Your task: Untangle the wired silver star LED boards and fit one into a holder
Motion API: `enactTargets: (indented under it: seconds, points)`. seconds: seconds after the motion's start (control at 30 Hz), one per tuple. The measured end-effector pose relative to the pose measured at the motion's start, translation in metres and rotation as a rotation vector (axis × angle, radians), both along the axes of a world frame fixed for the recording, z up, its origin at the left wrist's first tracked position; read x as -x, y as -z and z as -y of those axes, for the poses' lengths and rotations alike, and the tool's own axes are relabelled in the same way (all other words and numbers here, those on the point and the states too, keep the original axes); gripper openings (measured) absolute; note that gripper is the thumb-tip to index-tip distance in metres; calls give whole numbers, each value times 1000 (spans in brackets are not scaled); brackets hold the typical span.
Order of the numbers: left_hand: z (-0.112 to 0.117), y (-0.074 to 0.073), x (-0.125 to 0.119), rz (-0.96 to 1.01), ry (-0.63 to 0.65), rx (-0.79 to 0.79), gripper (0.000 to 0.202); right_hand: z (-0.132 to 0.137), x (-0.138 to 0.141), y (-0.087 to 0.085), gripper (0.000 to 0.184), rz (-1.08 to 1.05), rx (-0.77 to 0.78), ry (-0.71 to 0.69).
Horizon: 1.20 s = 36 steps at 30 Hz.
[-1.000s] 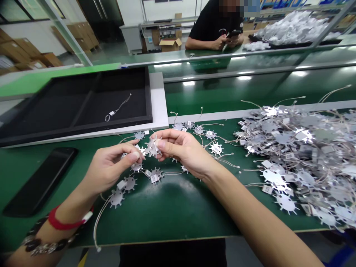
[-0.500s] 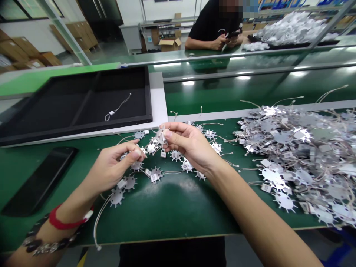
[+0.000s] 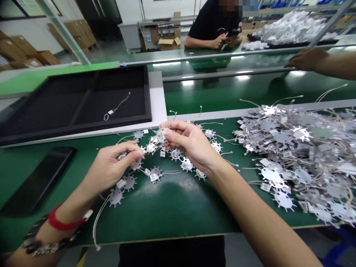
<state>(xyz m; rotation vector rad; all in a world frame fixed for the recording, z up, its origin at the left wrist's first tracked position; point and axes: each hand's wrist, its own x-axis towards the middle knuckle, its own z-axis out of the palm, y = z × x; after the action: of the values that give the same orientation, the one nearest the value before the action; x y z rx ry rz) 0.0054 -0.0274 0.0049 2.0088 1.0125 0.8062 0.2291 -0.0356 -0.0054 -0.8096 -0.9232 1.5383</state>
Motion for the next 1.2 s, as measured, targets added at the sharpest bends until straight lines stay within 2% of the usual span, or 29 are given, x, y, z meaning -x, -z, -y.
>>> enactTargets:
  seconds: [0.13,0.3,0.7,0.87,1.0,1.2]
  points:
    - [2,-3,-2,-3,23,16,24,0,1,0,18,8,0,7]
    - [3,-5,-1,-11,9,115,15,-1,1,1,20,21,2,17]
    - [2,-2,2,26,41,237,15,-1,-1,1,26,59,-5,15]
    - [3,0,1,-54,68,114,12,-1,0,2,25,57,-3,-11]
    - [2,1,-1,-43,103,28,11,0,1,2,23,34,-10,-43]
    - [4,-1,-2,-57,110,11,13,1,4,1,24,65,-2,-45]
